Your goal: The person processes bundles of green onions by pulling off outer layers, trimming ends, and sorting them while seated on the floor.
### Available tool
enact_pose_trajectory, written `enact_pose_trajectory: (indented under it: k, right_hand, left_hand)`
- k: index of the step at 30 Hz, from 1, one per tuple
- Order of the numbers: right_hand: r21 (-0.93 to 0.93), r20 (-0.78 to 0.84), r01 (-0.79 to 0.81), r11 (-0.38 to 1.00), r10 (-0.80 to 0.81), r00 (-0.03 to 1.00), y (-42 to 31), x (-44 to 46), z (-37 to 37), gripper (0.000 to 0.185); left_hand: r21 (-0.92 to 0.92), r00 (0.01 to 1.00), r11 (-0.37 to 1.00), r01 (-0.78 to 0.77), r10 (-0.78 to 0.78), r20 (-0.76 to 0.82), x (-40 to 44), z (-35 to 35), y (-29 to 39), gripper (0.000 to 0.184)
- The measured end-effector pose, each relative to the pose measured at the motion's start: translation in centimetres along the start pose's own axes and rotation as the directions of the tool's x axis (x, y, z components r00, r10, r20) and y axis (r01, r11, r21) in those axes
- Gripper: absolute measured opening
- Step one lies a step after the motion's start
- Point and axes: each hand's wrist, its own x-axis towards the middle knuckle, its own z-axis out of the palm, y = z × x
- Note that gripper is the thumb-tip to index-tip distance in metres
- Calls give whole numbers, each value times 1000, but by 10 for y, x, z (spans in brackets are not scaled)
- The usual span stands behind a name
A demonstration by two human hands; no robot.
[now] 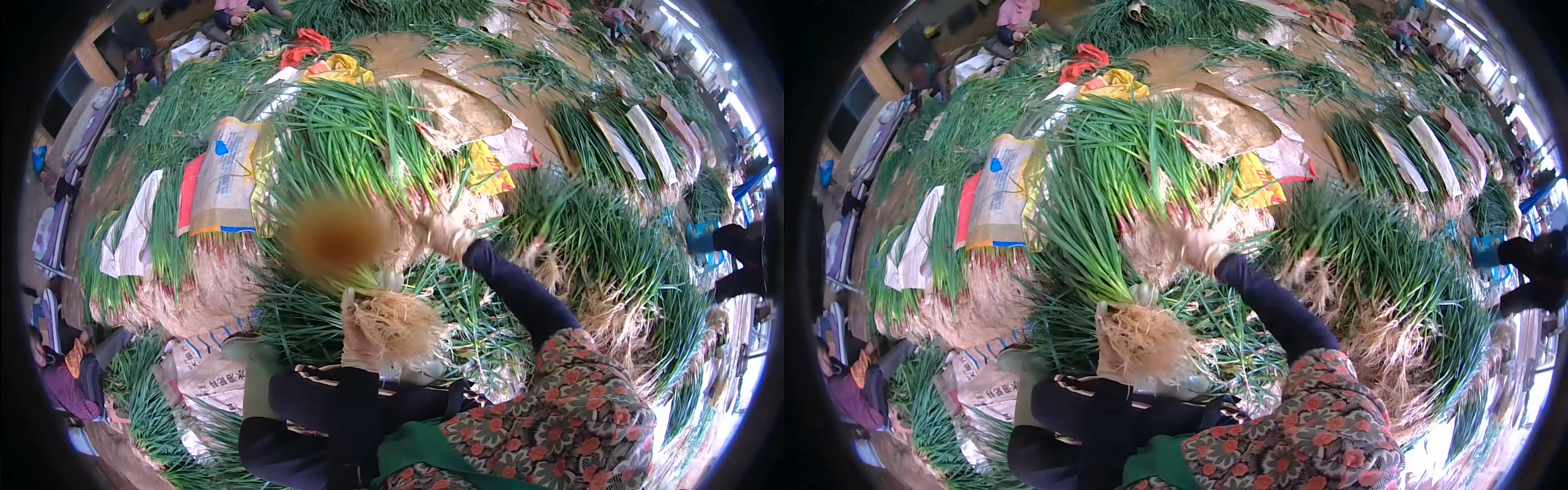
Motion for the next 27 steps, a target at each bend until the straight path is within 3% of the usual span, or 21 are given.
enact_pose_trajectory:
  k: [1,2,4,6,7,8,10,12,14,15,18,20,21,24,26,27]
  right_hand:
    - [63,-20,178,982,-177,984,-11,-22,12,34]
    - [382,138,94,919,-157,978,-24,-44,23,35]
    - [642,265,-30,766,-186,946,-45,-60,16,35]
    - [636,235,2,772,-196,952,-29,-64,28,35]
    - [295,235,89,951,-162,958,-19,-51,27,34]
    - [524,73,10,852,-57,996,-20,-41,31,33]
    - [941,22,-72,332,154,988,-29,-36,32,30]
    - [972,189,-217,92,249,950,-65,-30,9,30]
    - [899,111,-222,379,295,949,-52,-9,56,30]
    - [888,46,-168,428,280,959,-47,-8,73,29]
    - [931,-85,5,364,204,975,-39,-17,93,29]
    - [906,367,-408,110,277,888,-44,-20,78,32]
    - [901,402,-432,33,312,861,-43,-12,87,33]
    - [878,-13,-78,473,186,983,22,10,228,33]
    - [392,273,-438,809,352,895,-9,-32,151,32]
    - [182,421,-356,917,255,871,-3,-36,150,34]
  left_hand:
    - [52,1000,999,2,-2,-13,5,-4,-3,57]
    - [56,993,991,118,-119,-3,11,-32,-1,56]
    - [83,992,989,120,-117,-40,21,-33,-10,56]
    - [134,995,989,68,-57,-84,18,-27,-18,56]
    - [152,994,986,72,-59,-92,14,-23,-15,55]
    - [169,993,982,80,-63,-99,11,-20,-15,54]
    - [171,987,978,120,-100,-123,16,-31,-18,53]
    - [194,984,968,159,-139,-114,15,-34,-19,57]
    - [200,987,968,149,-132,-97,19,-41,-20,63]
    - [200,989,972,123,-104,-101,16,-38,-21,64]
    - [159,996,985,74,-65,-59,9,-18,-23,57]
    - [144,999,988,49,-45,-30,16,-21,-24,53]
    - [155,999,987,46,-41,-35,16,-22,-24,53]
    - [202,997,979,33,-16,-81,10,-9,-26,57]
    - [128,1000,992,-13,14,-5,6,-12,-26,58]
    - [97,999,995,-33,30,37,7,-13,-22,59]
